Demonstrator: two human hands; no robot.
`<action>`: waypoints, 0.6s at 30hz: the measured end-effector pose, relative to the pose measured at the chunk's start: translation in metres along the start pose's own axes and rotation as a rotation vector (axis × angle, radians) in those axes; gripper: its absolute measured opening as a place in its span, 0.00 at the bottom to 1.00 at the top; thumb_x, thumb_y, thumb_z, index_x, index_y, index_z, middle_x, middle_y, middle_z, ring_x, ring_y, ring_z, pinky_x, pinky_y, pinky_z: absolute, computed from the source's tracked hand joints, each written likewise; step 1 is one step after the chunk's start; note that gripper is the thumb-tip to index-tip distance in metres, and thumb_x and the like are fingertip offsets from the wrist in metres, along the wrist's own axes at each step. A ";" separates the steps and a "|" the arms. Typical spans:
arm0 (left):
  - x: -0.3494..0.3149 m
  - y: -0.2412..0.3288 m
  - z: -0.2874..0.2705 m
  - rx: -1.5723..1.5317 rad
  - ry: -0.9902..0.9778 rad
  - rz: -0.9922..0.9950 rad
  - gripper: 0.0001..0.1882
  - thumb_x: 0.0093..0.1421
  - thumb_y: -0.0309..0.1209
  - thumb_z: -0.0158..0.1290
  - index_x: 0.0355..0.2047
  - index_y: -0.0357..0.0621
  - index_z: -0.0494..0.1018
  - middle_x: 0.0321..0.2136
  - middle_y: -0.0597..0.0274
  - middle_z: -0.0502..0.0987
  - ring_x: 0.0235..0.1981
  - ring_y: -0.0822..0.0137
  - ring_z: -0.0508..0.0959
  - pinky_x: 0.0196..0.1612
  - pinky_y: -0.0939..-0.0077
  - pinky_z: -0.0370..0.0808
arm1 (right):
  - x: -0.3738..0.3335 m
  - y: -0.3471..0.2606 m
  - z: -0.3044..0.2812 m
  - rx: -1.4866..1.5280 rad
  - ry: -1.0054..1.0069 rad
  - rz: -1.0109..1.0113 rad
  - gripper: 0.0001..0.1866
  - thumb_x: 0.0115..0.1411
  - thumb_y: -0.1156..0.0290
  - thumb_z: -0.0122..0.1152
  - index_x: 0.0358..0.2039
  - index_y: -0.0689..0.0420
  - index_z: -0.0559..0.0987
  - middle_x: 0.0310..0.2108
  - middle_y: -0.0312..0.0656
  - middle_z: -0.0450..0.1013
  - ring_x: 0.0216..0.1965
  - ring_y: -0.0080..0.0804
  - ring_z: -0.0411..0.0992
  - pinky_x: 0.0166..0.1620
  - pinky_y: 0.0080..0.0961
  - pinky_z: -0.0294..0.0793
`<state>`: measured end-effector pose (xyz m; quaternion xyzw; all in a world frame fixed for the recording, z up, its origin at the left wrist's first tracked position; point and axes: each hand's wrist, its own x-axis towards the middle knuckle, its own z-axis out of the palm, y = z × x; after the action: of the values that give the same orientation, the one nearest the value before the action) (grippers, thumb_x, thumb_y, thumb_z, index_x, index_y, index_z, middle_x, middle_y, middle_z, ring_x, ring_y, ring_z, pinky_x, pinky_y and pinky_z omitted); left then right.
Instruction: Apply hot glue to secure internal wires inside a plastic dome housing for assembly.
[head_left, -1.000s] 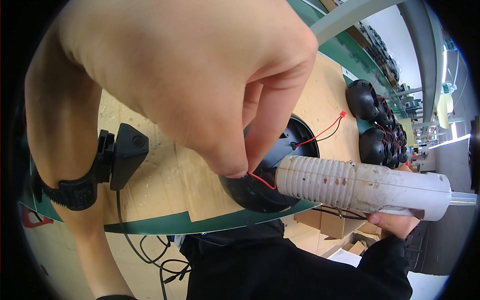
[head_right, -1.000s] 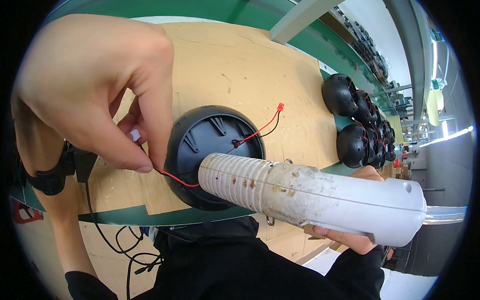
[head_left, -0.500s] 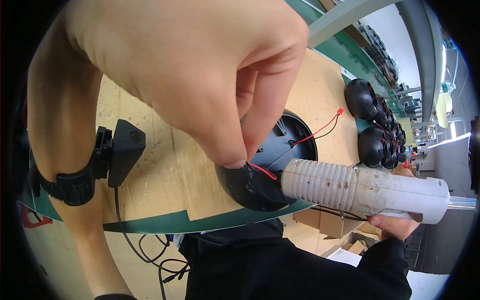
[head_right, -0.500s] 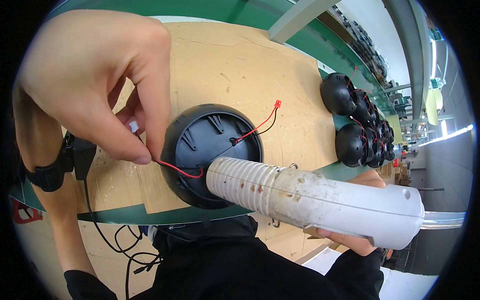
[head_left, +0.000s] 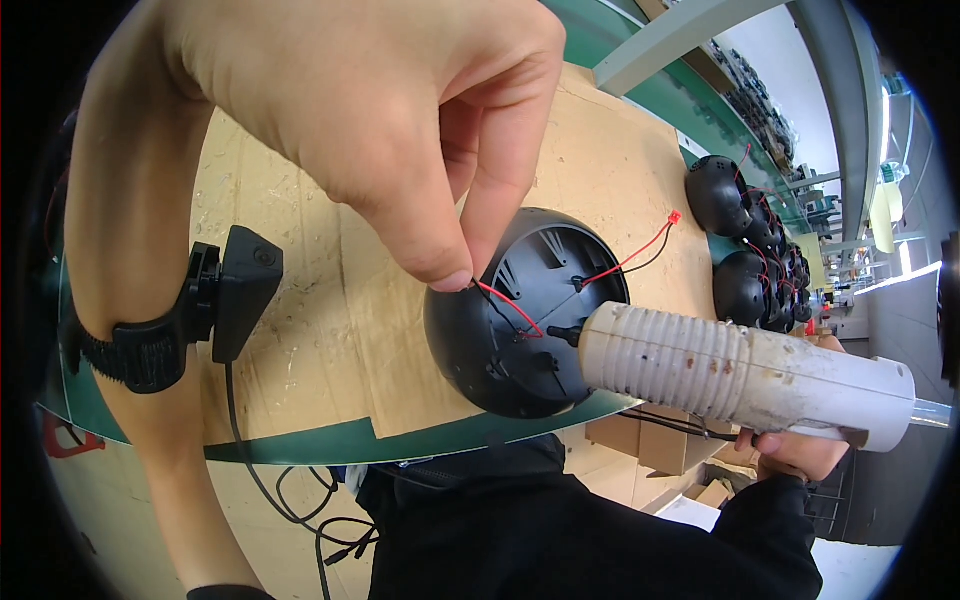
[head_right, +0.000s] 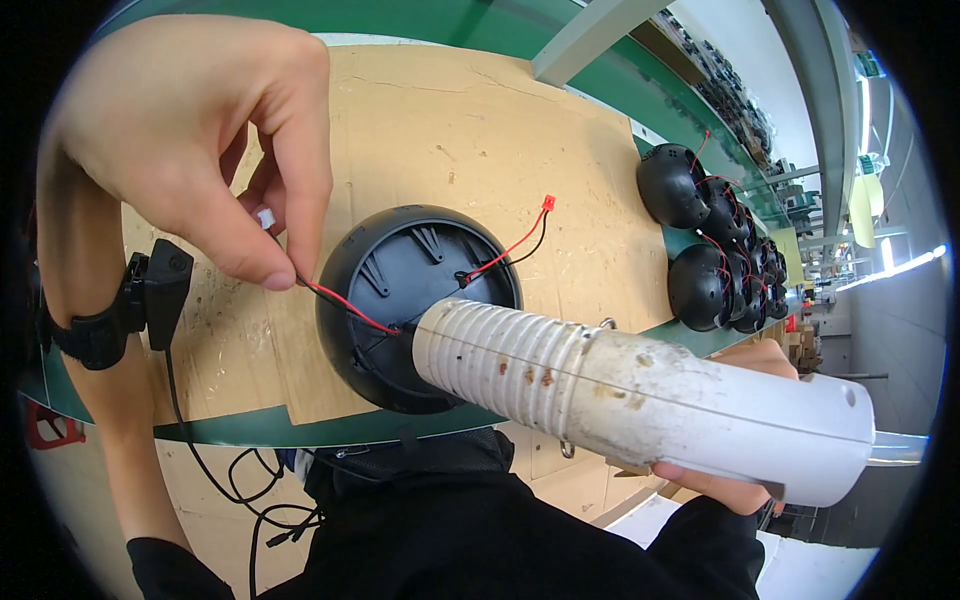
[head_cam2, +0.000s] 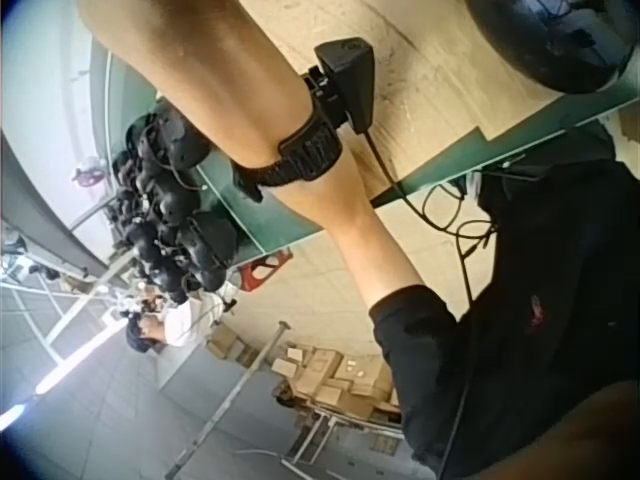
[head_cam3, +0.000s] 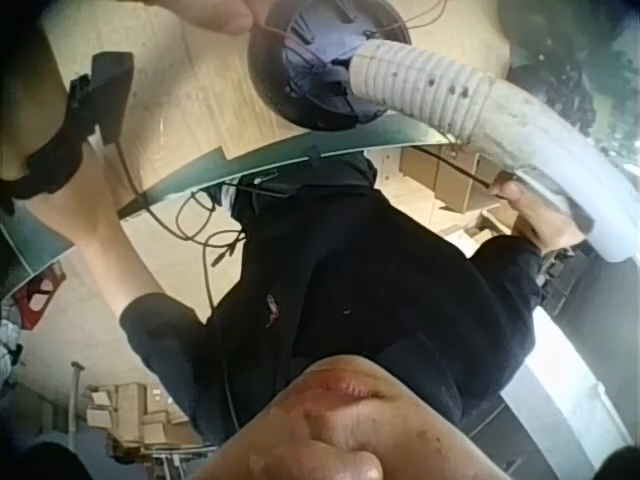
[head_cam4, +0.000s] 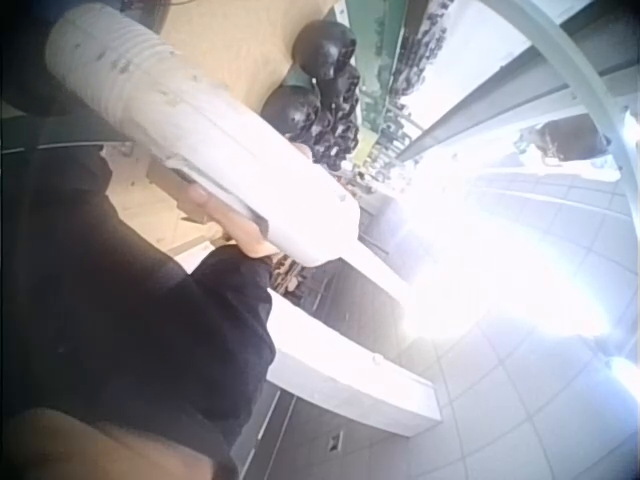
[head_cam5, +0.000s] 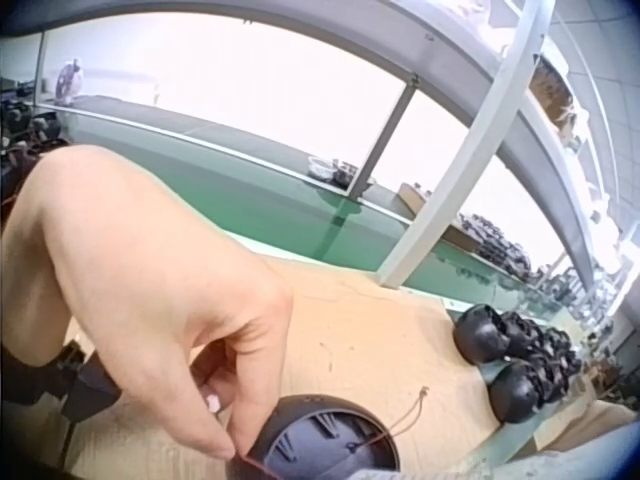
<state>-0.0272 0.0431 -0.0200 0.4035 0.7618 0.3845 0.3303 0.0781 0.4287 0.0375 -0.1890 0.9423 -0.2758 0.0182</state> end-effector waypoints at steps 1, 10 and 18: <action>0.001 0.004 0.000 0.022 0.002 -0.019 0.07 0.53 0.24 0.68 0.33 0.36 0.86 0.24 0.60 0.84 0.22 0.75 0.80 0.29 0.83 0.76 | -0.010 0.021 -0.015 -0.033 -0.050 -0.019 0.25 0.31 0.65 0.80 0.35 0.51 0.83 0.41 0.41 0.78 0.46 0.38 0.76 0.38 0.35 0.78; 0.004 0.048 0.001 0.175 0.023 -0.248 0.07 0.52 0.25 0.69 0.32 0.36 0.86 0.23 0.60 0.84 0.22 0.75 0.79 0.28 0.84 0.76 | -0.026 0.042 -0.006 0.041 0.100 0.120 0.27 0.23 0.65 0.76 0.32 0.53 0.81 0.35 0.45 0.78 0.44 0.41 0.76 0.40 0.39 0.77; -0.004 0.020 0.007 0.228 0.174 0.010 0.09 0.48 0.27 0.72 0.29 0.38 0.86 0.21 0.60 0.82 0.24 0.72 0.80 0.29 0.81 0.74 | -0.030 0.031 0.017 0.186 0.445 0.004 0.25 0.18 0.67 0.71 0.25 0.57 0.79 0.26 0.46 0.78 0.35 0.42 0.79 0.41 0.36 0.77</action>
<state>-0.0124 0.0499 -0.0055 0.4074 0.8243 0.3305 0.2131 0.0981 0.4548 0.0047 -0.1192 0.8940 -0.3962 -0.1722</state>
